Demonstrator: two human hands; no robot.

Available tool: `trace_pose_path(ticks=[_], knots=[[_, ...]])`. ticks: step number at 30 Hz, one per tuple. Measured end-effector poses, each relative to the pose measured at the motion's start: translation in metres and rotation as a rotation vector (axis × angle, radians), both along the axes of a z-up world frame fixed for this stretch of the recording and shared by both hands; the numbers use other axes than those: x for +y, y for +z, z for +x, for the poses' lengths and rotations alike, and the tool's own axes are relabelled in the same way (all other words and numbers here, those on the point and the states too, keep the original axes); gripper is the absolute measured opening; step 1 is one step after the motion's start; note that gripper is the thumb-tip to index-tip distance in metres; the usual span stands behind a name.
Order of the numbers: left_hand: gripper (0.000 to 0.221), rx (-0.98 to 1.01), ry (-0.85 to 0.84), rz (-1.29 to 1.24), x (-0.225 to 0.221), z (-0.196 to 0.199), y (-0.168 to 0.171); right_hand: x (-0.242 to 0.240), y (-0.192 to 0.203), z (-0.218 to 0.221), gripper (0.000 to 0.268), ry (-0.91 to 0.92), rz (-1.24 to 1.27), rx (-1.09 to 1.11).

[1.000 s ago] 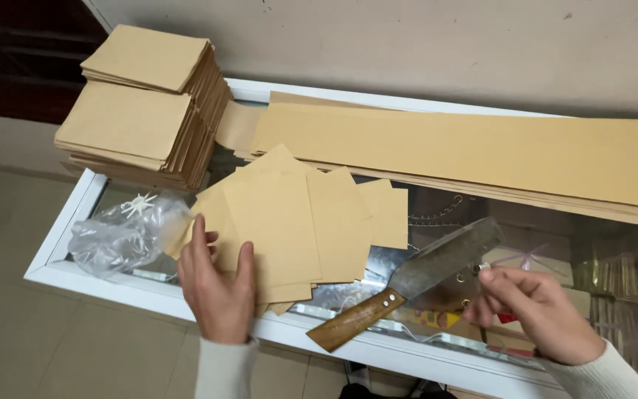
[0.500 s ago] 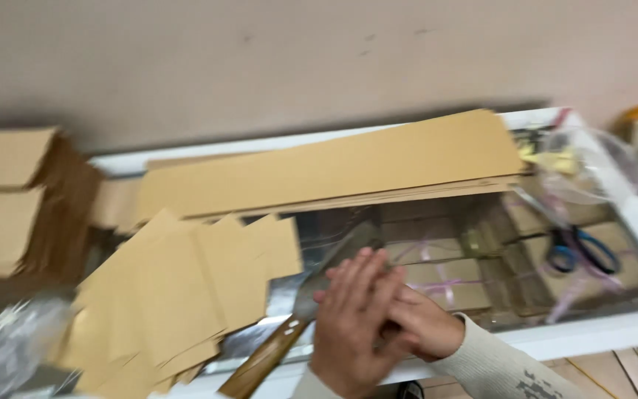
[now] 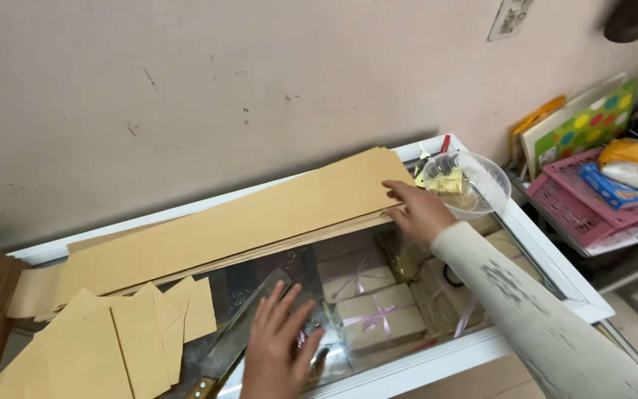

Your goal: Folding and cutting brown paper strips to create small bags using a knife and a lighter.

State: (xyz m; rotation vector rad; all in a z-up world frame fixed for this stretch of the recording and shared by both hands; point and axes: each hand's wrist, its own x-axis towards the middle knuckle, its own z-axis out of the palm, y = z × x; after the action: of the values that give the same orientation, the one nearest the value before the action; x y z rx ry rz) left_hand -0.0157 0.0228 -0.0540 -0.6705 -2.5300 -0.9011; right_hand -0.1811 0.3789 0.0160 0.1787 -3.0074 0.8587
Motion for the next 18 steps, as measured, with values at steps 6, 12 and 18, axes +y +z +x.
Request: trace_pose_path(ticks=[6, 12, 18], knots=[[0.040, 0.153, 0.110, 0.074, 0.001, -0.012, 0.066, 0.043, -0.091, -0.092, 0.100, 0.265, 0.667, 0.069], [0.044, 0.009, 0.155, 0.088, 0.005, 0.002, 0.042, 0.030, -0.099, -0.111, 0.070, 0.283, 0.904, 0.076], [0.064, -0.455, 0.312, 0.158, 0.013, 0.015, 0.031, 0.037, -0.075, -0.100, 0.026, 0.234, 0.849, 0.172]])
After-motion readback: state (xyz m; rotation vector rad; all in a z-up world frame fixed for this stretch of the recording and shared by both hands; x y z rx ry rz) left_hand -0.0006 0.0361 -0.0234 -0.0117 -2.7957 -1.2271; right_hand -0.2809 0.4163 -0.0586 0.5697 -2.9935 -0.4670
